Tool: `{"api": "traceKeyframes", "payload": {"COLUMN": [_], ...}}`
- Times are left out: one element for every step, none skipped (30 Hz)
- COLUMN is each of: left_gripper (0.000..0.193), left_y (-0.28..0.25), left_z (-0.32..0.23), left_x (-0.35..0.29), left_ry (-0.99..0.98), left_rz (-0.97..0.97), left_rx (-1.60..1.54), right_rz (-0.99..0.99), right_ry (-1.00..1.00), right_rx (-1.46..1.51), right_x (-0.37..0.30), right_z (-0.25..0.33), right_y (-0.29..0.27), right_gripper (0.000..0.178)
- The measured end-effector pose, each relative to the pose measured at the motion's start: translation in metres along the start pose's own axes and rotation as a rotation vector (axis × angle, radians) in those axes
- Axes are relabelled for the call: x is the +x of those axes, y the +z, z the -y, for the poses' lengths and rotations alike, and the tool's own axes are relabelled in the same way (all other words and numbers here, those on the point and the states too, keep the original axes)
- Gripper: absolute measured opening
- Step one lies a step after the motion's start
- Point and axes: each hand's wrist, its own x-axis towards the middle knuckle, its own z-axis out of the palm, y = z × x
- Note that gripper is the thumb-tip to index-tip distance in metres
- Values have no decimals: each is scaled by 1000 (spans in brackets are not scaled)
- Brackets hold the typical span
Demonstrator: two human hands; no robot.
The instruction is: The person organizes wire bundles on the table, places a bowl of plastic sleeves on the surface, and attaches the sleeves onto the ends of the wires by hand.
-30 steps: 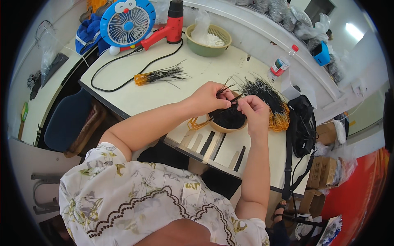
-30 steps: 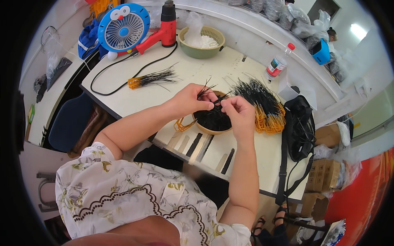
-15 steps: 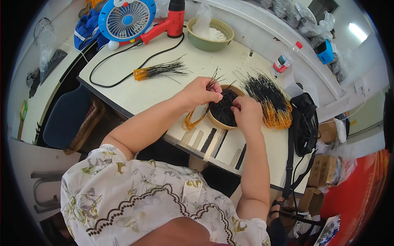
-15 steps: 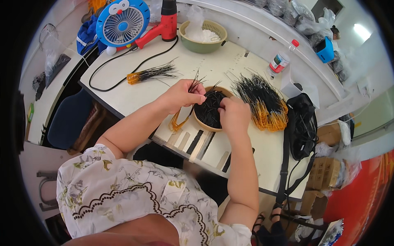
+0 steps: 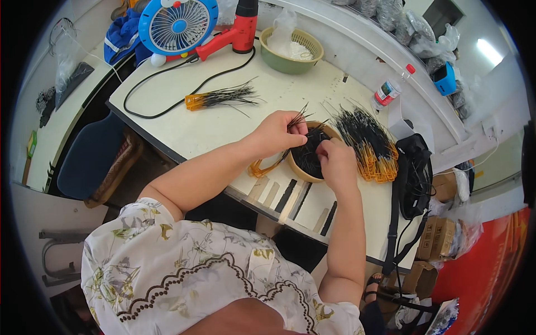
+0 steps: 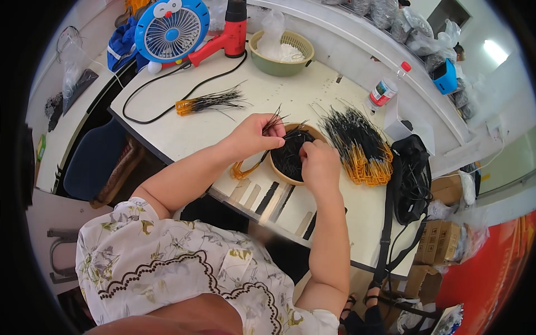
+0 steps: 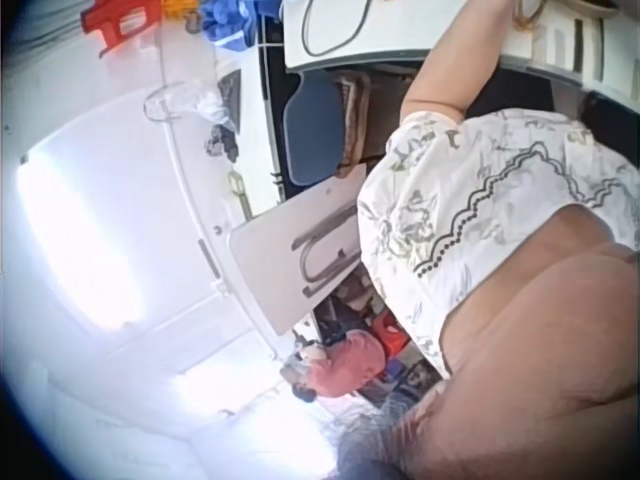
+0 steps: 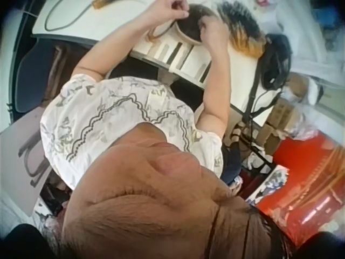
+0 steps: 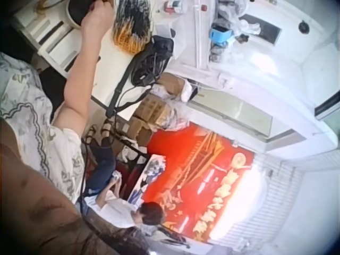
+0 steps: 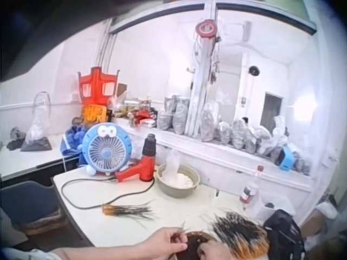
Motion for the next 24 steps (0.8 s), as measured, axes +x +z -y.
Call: {"api": "traceKeyframes", "payload": {"left_gripper": [12, 12, 12, 12, 12, 12, 12, 11, 11, 11, 11, 11, 11, 11, 11, 10, 10, 10, 10, 10, 10, 10, 10, 10], "left_y": [0, 0, 0, 0, 1, 2, 2, 3, 3, 3, 4, 4, 4, 4, 4, 5, 6, 6, 7, 8, 9, 10, 11, 12], "left_z": [0, 0, 0, 0, 0, -1, -2, -3, -4, -4, -5, -5, -5, -5, -6, -7, -8, -9, -9, -10, -11, -13, -13, -13], "left_x": [0, 0, 0, 0, 0, -1, -3, -3, -2, -3, -4, -4, -5, -5, -6, -6, -7, -7, -8, -9, -10, -11, -12, -12], "left_ry": [-4, -8, -8, -7, -6, -4, -5, -5, -4, 7, 17, 16, 13, 11, 10, 4, -2, -3, 12, 27, 25, 41, 57, 56], "left_rz": [-3, -5, -6, -3, 1, 4, -2, -8, -8, -7, -5, -6, -9, -11, -11, -11, -11, -9, -14, -19, -17, -31, -46, -43], "left_rx": [11, 22, 22, 45, 67, 68, 82, 97, 97, 109, 121, 120, 137, 154, 154, 156, 158, 158, 183, 207, 208, 220, 233, 233], "right_rz": [-6, -12, -12, 1, 13, 11, 20, 30, 29, 37, 46, 48, -6, -59, -58, -144, -232, -214, -214, -210, -205, -206, -216, -227], "right_ry": [-26, -51, -52, -68, -84, -83, -10, 61, 61, 92, 123, 123, 164, 204, 204, 243, 280, 263, 266, 257, 249, 251, 237, 223], "right_rx": [-78, -157, -157, -183, -210, -212, -80, 51, 50, 157, 264, 264, 349, 433, 433, 675, 917, 927, 928, 927, 926, 927, 964, 1000], "right_x": [1, 1, 2, 2, 2, 2, 2, 2, 3, 2, 2, 1, 2, 2, 4, 6, 7, 7, 6, 6, 5, 5, 5, 5], "right_z": [6, 10, 8, 6, 5, 4, 5, 5, 2, -1, -3, -4, -3, -3, -1, 0, -1, -7, -7, -6, -5, -4, -3, -2], "right_y": [-4, -6, -3, -1, 0, 0, 1, 1, 1, 1, 0, 0, -1, -2, -5, -8, -10, -10, -10, -11, -11, -12, -12, -12], "right_gripper": [13, 13, 13, 13, 12, 12, 12, 12, 12, 14, 16, 16, 15, 14, 14, 11, 9, 7, 7, 8, 9, 9, 9, 9]}}
